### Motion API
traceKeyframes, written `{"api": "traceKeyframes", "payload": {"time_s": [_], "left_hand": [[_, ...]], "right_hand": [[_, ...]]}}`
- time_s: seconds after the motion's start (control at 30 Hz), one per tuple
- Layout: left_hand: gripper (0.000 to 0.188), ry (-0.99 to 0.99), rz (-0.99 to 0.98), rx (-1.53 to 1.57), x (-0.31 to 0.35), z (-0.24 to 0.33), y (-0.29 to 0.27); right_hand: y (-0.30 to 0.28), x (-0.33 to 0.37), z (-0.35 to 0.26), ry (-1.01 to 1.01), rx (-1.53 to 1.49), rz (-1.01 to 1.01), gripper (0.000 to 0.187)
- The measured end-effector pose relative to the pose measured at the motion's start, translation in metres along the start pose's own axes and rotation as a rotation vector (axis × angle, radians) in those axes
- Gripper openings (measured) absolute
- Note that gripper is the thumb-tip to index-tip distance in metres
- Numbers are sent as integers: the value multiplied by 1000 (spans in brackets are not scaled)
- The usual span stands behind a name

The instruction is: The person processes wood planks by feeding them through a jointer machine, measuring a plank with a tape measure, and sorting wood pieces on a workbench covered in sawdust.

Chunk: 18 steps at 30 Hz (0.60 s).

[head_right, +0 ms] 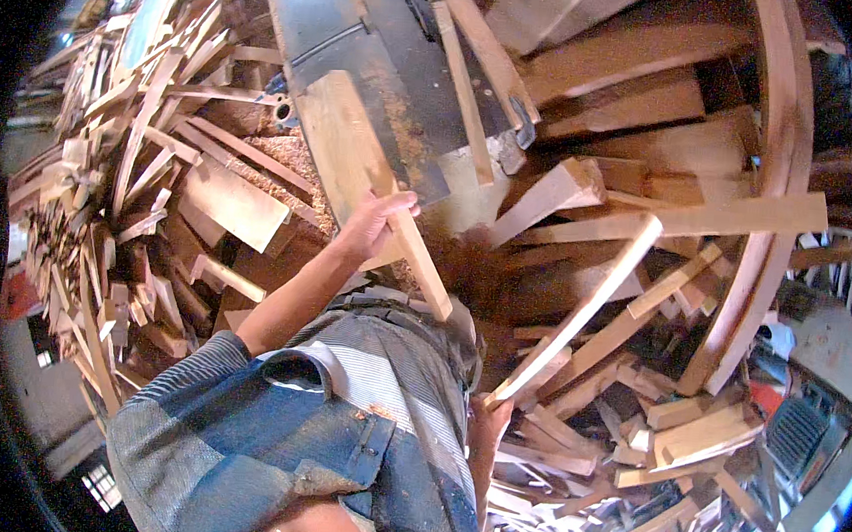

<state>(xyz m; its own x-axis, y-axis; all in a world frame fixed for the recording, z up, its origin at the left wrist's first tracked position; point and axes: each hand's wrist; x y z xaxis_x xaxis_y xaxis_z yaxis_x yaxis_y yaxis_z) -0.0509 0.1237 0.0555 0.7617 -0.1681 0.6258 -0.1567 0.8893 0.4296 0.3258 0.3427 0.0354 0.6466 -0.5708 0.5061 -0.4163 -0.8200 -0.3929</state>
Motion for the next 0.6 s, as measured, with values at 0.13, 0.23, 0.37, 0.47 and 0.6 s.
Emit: {"api": "traceKeyframes", "payload": {"time_s": [0.13,0.23,0.37,0.47,0.6], "left_hand": [[40,18,-94,58,-7,-1,-7],[37,-42,-49,-18,-16,-9,0],[23,-5,-65,31,1,-7,19],[24,-16,-138,-38,-1,-11,7],[26,-32,-73,-14,0,-14,-4]], "right_hand": [[-4,-5,-28,42,192,12,46],[-9,-33,-6,-36,307,56,57],[-5,-83,-41,-276,351,91,58],[3,-103,-61,-289,379,103,50],[12,-119,-101,-332,336,126,42]]}}
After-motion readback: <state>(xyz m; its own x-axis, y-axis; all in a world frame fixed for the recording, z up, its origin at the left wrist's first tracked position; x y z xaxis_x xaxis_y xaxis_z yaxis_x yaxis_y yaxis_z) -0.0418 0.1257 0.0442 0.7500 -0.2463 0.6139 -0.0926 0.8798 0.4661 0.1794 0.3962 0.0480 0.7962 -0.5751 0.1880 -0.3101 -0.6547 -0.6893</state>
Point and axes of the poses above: each hand's wrist, its own x-axis away from the middle knuckle, its own y-axis out of the palm, z = x × y, and after that the axes turned 6 degrees about -y, right-handed
